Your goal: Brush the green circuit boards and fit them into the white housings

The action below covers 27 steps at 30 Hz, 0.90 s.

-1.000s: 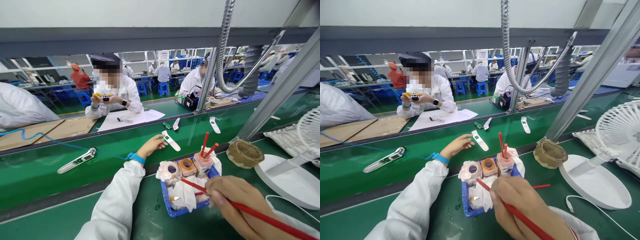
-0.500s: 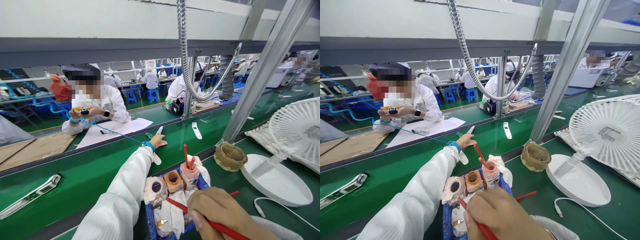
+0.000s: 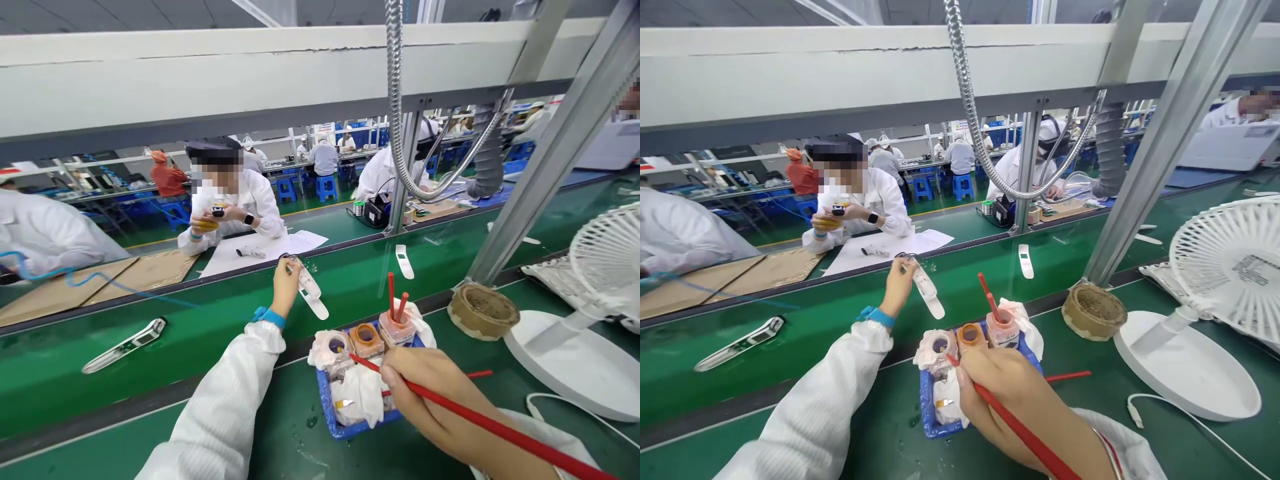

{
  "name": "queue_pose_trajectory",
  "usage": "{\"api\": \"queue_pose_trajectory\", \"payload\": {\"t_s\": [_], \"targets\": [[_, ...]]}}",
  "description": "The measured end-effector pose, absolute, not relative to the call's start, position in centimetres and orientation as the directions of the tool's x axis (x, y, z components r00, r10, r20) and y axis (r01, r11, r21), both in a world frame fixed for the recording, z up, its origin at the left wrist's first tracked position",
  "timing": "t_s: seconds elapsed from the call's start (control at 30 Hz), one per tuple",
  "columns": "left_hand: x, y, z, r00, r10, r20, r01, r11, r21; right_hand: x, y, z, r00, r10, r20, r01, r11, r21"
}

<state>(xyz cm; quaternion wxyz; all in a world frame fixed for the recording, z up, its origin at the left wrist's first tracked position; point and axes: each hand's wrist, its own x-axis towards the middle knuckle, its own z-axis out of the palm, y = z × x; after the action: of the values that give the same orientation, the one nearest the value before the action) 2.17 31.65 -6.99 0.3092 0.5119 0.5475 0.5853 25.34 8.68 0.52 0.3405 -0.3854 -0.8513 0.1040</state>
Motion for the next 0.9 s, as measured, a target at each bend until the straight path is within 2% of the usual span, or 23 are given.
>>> {"api": "queue_pose_trajectory", "payload": {"t_s": [0.17, 0.23, 0.3, 0.4, 0.5, 0.67, 0.8, 0.9], "targets": [[-1.4, 24.2, -5.3, -0.418, 0.822, 0.387, 0.160, -0.353, 0.922, 25.0, 8.5, 0.7, -0.427, 0.750, 0.506, 0.604, 0.652, -0.458], [-2.1, 21.3, -4.9, -0.490, 0.802, 0.342, 0.053, -0.364, 0.930, 25.0, 8.5, 0.7, -0.420, 0.755, 0.504, 0.611, 0.646, -0.457], [-2.5, 18.7, -4.3, -0.522, 0.830, 0.198, -0.146, -0.316, 0.938, 25.0, 8.6, 0.6, -0.397, 0.756, 0.520, 0.624, 0.638, -0.452], [-2.7, 15.4, -3.1, -0.422, 0.906, -0.042, -0.420, -0.154, 0.894, 25.0, 8.6, 0.5, -0.375, 0.756, 0.537, 0.643, 0.629, -0.437], [-2.5, 12.8, -2.0, -0.322, 0.931, -0.171, -0.548, -0.036, 0.836, 24.9, 8.4, 0.2, -0.347, 0.744, 0.570, 0.641, 0.632, -0.434], [-1.5, 9.9, -0.7, -0.189, 0.954, -0.231, -0.583, 0.080, 0.808, 24.6, 8.3, -0.3, -0.289, 0.807, 0.515, 0.648, 0.561, -0.515], [-0.6, 8.3, 0.2, -0.130, 0.938, -0.320, -0.626, 0.172, 0.761, 25.0, 8.4, -0.3, -0.242, 0.794, 0.557, 0.641, 0.562, -0.523], [0.0, 7.4, 0.6, -0.058, 0.939, -0.338, -0.643, 0.224, 0.732, 25.6, 7.3, 0.3, -0.110, 0.770, 0.629, 0.498, 0.590, -0.635]]}}
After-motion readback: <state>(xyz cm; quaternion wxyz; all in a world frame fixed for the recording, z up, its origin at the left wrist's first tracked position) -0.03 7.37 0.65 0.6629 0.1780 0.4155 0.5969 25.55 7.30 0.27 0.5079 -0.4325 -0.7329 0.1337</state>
